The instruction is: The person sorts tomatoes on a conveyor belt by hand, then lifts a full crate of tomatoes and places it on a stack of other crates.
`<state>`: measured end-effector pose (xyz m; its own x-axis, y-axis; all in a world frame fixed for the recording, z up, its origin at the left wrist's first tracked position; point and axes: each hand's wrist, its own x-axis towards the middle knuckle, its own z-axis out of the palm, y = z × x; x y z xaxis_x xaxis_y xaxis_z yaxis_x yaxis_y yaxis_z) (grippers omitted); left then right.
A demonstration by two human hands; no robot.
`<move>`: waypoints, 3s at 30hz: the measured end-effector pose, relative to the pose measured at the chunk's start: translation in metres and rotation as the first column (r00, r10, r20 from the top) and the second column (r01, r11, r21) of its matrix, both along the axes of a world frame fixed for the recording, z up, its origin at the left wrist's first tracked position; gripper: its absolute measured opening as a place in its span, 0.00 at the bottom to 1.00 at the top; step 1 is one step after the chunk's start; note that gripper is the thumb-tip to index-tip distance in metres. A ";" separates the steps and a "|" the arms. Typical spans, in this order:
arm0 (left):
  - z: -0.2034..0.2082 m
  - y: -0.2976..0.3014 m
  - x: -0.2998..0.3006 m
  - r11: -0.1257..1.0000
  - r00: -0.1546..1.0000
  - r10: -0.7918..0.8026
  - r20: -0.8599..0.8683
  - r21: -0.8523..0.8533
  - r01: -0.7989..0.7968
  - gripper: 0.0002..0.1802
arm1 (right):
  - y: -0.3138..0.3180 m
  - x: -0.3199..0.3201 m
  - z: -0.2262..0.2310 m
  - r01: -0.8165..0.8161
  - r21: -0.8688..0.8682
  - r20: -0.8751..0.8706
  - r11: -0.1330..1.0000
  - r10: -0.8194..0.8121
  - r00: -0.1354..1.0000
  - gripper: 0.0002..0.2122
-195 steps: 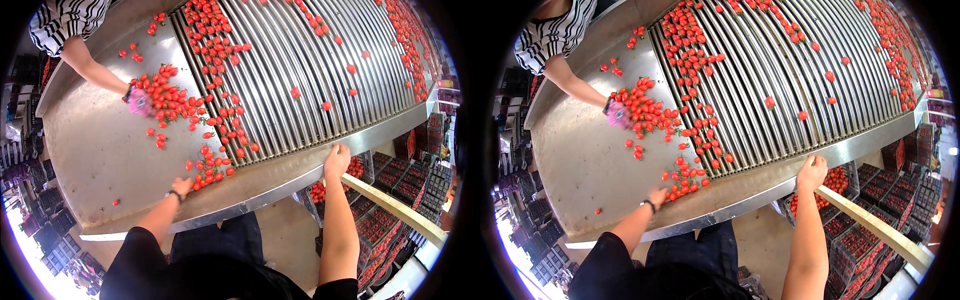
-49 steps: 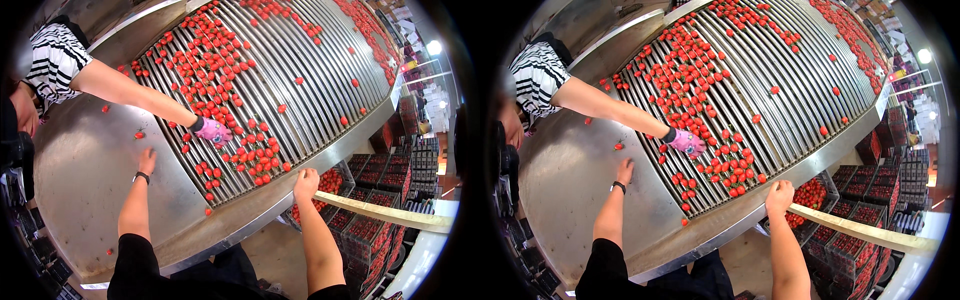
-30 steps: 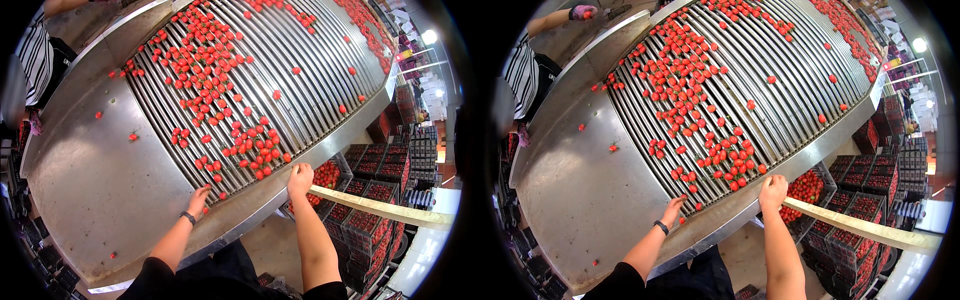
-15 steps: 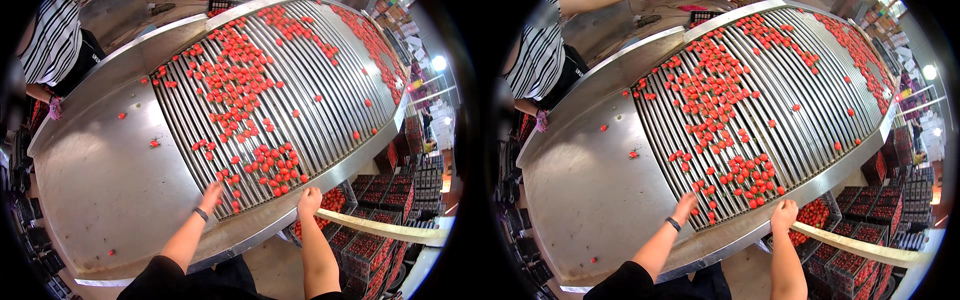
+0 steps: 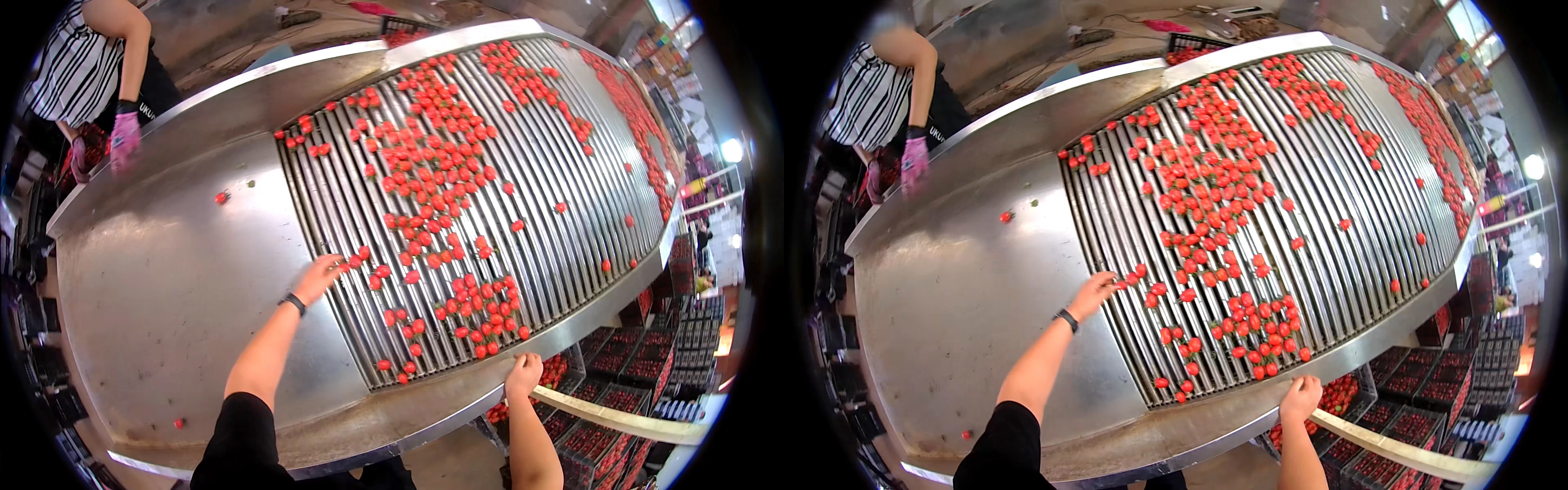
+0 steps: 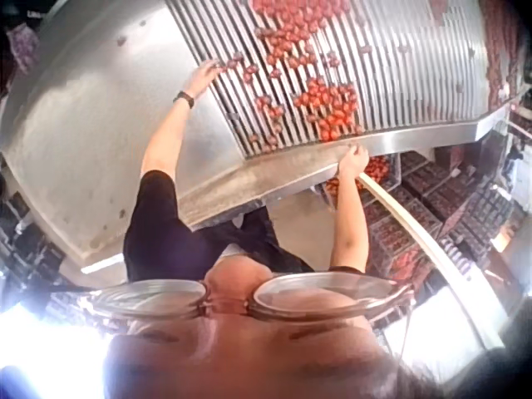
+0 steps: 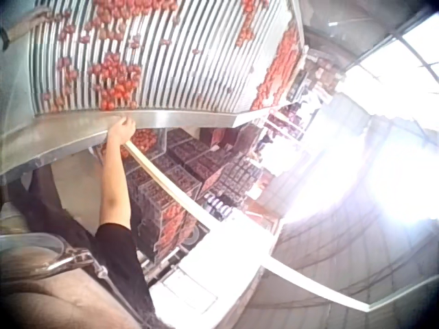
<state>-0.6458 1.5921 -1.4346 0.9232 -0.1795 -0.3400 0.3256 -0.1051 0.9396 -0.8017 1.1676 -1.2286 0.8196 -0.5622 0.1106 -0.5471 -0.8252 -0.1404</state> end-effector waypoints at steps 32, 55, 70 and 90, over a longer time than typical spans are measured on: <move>0.147 0.162 -0.815 -0.395 -0.380 0.918 0.111 0.202 -0.896 0.17 | 0.501 -0.118 0.105 -0.735 0.561 -0.136 -0.380 0.834 -0.535 0.24; 0.102 0.381 -1.097 -0.668 -0.672 0.740 -0.022 0.090 -0.738 0.18 | 0.926 -0.694 0.415 0.379 -0.370 0.081 -0.849 -0.435 -0.897 0.20; 0.082 0.557 -1.224 -0.980 -0.952 0.142 -0.270 0.098 -0.174 0.18 | 1.374 -0.959 0.135 0.475 0.501 -0.373 -0.723 -0.676 -0.635 0.17; 0.065 0.812 -1.699 -0.871 -0.950 -0.294 -0.107 -0.378 0.313 0.14 | 1.797 -1.143 -0.278 -0.670 0.671 -0.680 -0.317 0.096 -0.727 0.08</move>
